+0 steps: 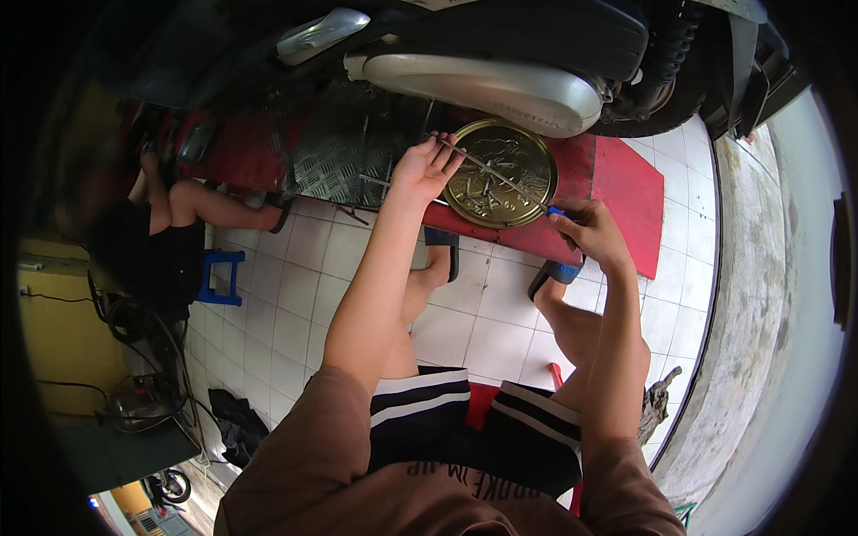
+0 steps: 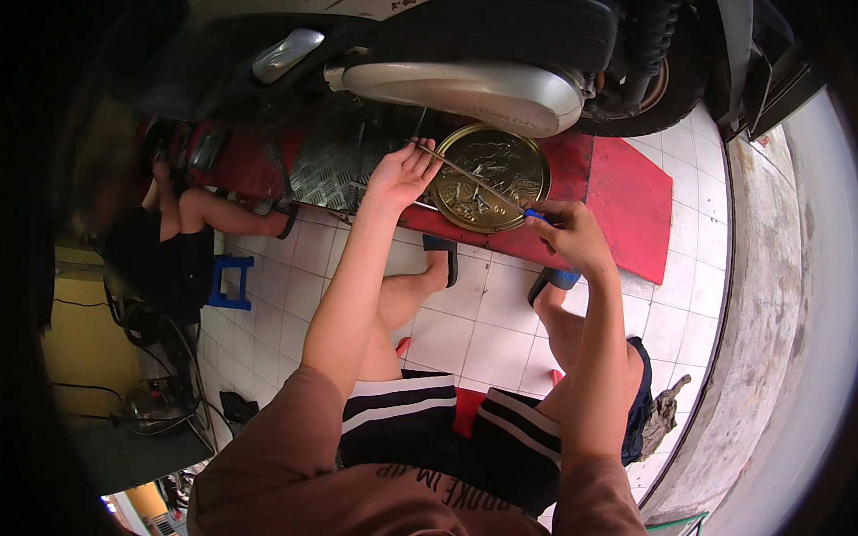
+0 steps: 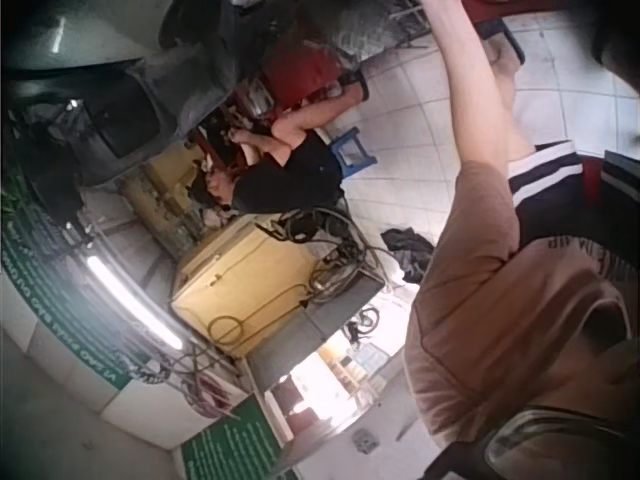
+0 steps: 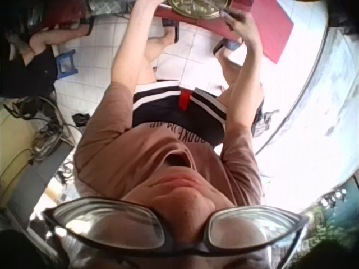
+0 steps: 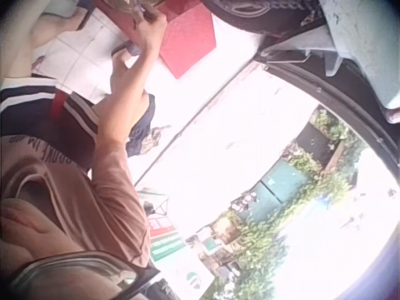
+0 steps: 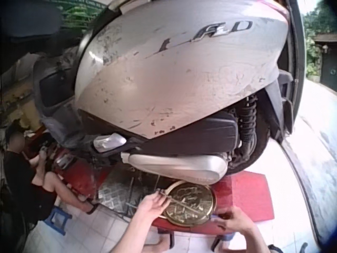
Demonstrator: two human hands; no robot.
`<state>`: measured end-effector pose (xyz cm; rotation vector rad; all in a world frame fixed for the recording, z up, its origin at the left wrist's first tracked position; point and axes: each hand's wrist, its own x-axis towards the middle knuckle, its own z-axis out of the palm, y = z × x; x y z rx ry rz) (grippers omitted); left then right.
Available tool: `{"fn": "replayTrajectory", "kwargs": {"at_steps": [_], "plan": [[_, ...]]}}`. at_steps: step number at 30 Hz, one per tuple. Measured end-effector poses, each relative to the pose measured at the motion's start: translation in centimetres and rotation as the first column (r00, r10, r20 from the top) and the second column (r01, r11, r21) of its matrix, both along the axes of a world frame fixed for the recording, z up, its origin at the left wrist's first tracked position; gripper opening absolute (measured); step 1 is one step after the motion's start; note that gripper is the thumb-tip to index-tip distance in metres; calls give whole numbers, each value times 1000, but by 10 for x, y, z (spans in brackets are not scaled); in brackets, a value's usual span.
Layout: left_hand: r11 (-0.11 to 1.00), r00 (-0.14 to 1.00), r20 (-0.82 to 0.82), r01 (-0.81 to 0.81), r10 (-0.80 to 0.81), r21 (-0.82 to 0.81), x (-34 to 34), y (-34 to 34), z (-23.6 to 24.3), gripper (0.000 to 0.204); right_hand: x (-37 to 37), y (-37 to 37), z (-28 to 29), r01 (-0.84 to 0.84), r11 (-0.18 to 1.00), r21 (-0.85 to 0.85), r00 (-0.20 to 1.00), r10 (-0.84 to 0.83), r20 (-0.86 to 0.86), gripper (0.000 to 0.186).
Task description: The person is working on the underside of a white motorcycle, using a blue-handled screwdriver to adjust components near the engine. They also use a T-handle wrench to tighten or loosen bolts on the motorcycle's frame.
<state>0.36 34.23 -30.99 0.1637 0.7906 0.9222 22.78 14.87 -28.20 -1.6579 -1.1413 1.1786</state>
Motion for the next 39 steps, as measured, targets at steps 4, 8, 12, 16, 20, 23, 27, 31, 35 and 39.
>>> {"fn": "replayTrajectory", "kwargs": {"at_steps": [4,8,12,16,20,23,27,31,35,39], "plan": [[1000,1000,28,10,-10,-1,-4,1,3,12,-4,2,4,-3,1000,-1,1000,3,-2,30],[1000,1000,22,12,-12,22,-2,0,8,12,-6,3,2,-10,1000,18,1000,11,-13,30],[999,999,21,23,-24,38,-2,2,8,12,-6,1,1,-17,999,33,1000,17,1,29],[999,1000,23,12,-13,45,-1,2,11,13,-7,2,5,-1,1000,26,1000,2,-14,29],[1000,999,47,-3,1,28,-2,2,8,13,-8,2,9,-1,1000,9,999,1,36,29],[1000,997,76,-11,9,18,-1,3,9,14,-9,4,7,16,1000,23,1000,-16,-11,29],[999,997,83,-3,0,34,0,3,12,14,-7,2,5,43,998,52,998,-44,34,28],[999,993,122,3,-9,50,0,3,10,14,-8,3,4,69,976,209,950,-128,285,27],[998,988,153,-27,19,52,-1,-2,12,14,-17,4,3,71,955,288,877,-197,438,26],[995,975,219,5,-26,99,1,-6,11,14,-15,4,6,60,945,323,876,-205,437,25]]}}
